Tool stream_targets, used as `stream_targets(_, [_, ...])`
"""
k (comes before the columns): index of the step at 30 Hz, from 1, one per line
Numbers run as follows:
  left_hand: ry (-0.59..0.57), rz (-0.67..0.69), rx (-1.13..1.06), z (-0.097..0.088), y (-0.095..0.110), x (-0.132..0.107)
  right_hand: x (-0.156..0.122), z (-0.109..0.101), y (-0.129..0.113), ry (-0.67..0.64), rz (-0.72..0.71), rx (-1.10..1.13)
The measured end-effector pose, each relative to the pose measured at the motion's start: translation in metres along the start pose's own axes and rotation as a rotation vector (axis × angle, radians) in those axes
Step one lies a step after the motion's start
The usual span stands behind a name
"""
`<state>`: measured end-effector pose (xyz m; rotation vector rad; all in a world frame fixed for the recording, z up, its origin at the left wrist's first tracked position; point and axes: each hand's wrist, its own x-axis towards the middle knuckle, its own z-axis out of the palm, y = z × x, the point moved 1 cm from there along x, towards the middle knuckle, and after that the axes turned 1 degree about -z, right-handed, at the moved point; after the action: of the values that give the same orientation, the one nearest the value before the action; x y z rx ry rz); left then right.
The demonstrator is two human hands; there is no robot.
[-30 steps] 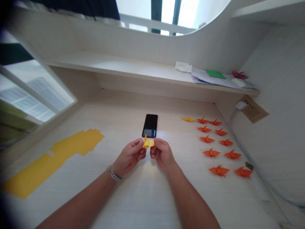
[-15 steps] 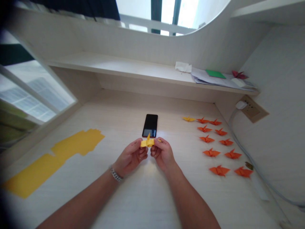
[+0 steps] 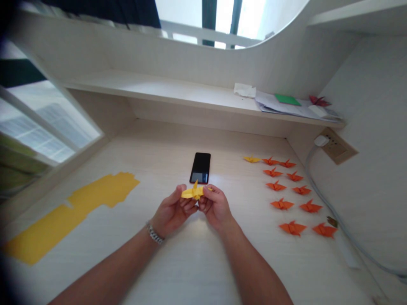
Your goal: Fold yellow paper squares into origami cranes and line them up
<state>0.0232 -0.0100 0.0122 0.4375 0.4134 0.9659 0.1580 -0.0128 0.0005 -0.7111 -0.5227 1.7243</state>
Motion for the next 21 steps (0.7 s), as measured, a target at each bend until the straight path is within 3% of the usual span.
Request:
stream_targets(13, [-0.039,0.06,0.0,0.001,0.009,-0.002,-0.002,0.0,-0.004,-0.024,-0.004,-0.016])
stream_targets(21, [0.029,0.19,0.424,-0.008,0.008,0.005,0.0,-0.005,-0.008,0.03,-0.055,-0.104])
